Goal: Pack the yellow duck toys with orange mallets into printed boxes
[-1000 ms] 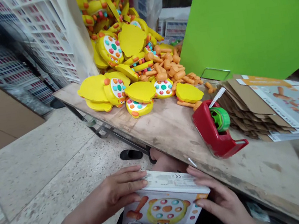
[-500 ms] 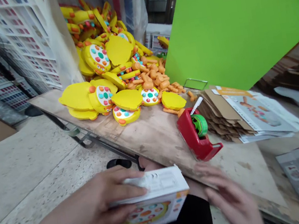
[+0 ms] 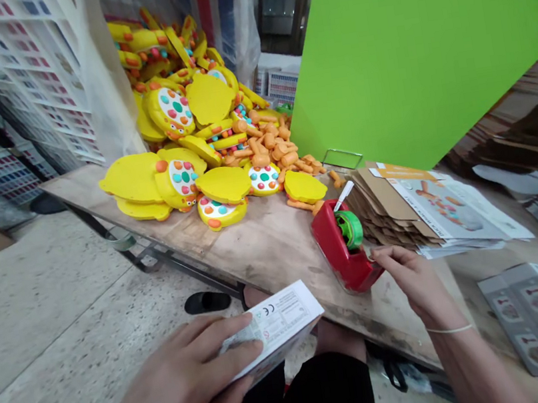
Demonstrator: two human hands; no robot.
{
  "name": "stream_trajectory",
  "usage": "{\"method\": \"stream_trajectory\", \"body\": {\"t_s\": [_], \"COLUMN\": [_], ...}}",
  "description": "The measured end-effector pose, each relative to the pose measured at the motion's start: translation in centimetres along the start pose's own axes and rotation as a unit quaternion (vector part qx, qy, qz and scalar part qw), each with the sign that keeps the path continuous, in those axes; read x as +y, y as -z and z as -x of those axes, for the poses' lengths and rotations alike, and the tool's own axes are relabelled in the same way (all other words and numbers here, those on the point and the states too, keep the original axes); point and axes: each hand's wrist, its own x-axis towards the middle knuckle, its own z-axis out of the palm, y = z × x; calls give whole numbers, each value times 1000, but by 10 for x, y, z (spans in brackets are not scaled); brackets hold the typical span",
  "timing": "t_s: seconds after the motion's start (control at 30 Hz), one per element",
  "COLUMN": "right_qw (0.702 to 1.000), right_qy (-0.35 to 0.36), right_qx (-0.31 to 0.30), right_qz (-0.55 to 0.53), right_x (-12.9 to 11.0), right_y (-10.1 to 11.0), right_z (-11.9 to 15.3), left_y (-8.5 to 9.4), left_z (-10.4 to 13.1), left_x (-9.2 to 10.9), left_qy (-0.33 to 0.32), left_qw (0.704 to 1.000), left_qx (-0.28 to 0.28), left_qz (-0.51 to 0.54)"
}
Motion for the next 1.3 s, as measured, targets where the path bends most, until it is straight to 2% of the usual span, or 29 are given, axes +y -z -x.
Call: {"method": "stream_trajectory", "body": {"t_s": [0.17, 0.27, 0.37, 0.53, 0.67, 0.77, 0.93, 1.0, 1.1, 1.3], "right_qw": [997, 986, 951, 920, 906, 894, 845, 836, 841, 862], "right_qy": [13, -65, -163, -206, -215, -210, -241, -244, -242, -261], "right_qx": [66, 73, 29, -49, -109, -183, -296, -303, -302, -279], "right_qz": [-30, -136, -263, -329, -347, -350, -375, -386, -378, -334], "right_x": [1, 4, 9, 5, -13, -34, -60, -63, -64, -71], "right_y": [2, 3, -5, -28, -39, -51, -80, -88, -92, -92], "right_z": [25, 48, 64, 83, 111, 136, 171, 179, 185, 183], "left_y": [-3, -11, -13, -11, -11, -15, -25, -28, -31, -40], "left_z": [5, 9, 9, 5, 4, 6, 9, 9, 9, 14], "left_x": [-4, -4, -2, 1, 6, 11, 24, 29, 34, 33], "left_qy": [33, 41, 36, 29, 50, 66, 75, 84, 96, 41], "left_qw": [999, 999, 999, 999, 999, 998, 997, 996, 994, 992], "left_qx": [16, 24, 24, 34, 16, -1, 5, 4, 0, -9], "left_qz": [-24, -9, 1, 3, -12, -16, -20, -26, -47, -123]}}
